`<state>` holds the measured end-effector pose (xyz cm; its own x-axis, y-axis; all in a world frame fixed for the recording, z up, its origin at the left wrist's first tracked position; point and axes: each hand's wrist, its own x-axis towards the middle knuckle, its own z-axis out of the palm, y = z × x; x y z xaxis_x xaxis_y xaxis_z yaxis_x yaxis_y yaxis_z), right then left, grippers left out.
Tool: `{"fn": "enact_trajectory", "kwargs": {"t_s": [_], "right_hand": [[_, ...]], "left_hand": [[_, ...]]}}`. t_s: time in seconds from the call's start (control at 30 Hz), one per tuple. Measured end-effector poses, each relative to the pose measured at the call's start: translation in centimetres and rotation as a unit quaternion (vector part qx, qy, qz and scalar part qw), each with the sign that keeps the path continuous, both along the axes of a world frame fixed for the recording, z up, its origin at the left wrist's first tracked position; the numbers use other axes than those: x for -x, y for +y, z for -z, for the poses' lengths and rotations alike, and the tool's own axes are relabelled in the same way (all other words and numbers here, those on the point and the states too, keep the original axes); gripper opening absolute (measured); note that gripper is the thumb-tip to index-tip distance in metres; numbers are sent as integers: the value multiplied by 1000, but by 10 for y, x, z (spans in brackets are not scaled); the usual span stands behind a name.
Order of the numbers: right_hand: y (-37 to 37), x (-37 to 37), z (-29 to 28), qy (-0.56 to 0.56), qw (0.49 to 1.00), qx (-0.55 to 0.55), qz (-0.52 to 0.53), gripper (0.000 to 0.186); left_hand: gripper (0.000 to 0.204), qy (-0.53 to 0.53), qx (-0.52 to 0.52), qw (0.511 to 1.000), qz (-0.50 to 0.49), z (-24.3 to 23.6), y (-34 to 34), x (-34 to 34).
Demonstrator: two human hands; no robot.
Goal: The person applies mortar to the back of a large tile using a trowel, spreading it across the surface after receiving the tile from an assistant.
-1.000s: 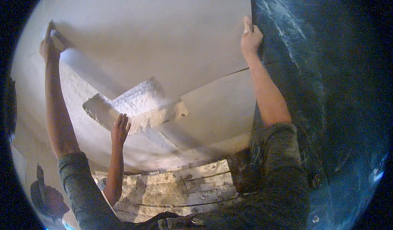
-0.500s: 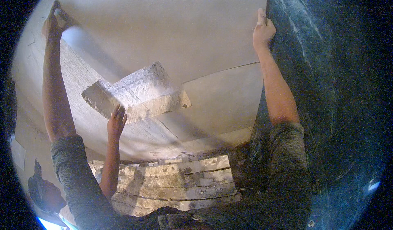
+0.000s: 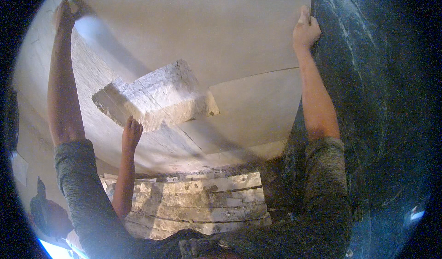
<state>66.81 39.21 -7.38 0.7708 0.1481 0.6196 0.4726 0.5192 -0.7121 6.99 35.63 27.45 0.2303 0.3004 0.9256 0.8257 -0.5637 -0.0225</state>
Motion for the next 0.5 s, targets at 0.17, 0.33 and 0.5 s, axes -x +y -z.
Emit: {"fn": "enact_trajectory", "kwargs": {"t_s": [0.17, 0.33, 0.5], "right_hand": [[19, -4, 2, -10, 996, -86, 19, 47], [19, 9, 7, -19, 996, -83, 12, 47], [20, 5, 12, -64, 993, -85, 43, 51]], "left_hand": [[83, -162, 48, 982, 81, 15, -17, -30], [104, -249, 83, 951, 162, 16, 13, 6], [87, -223, 39, 966, 127, 41, 13, -7]]}}
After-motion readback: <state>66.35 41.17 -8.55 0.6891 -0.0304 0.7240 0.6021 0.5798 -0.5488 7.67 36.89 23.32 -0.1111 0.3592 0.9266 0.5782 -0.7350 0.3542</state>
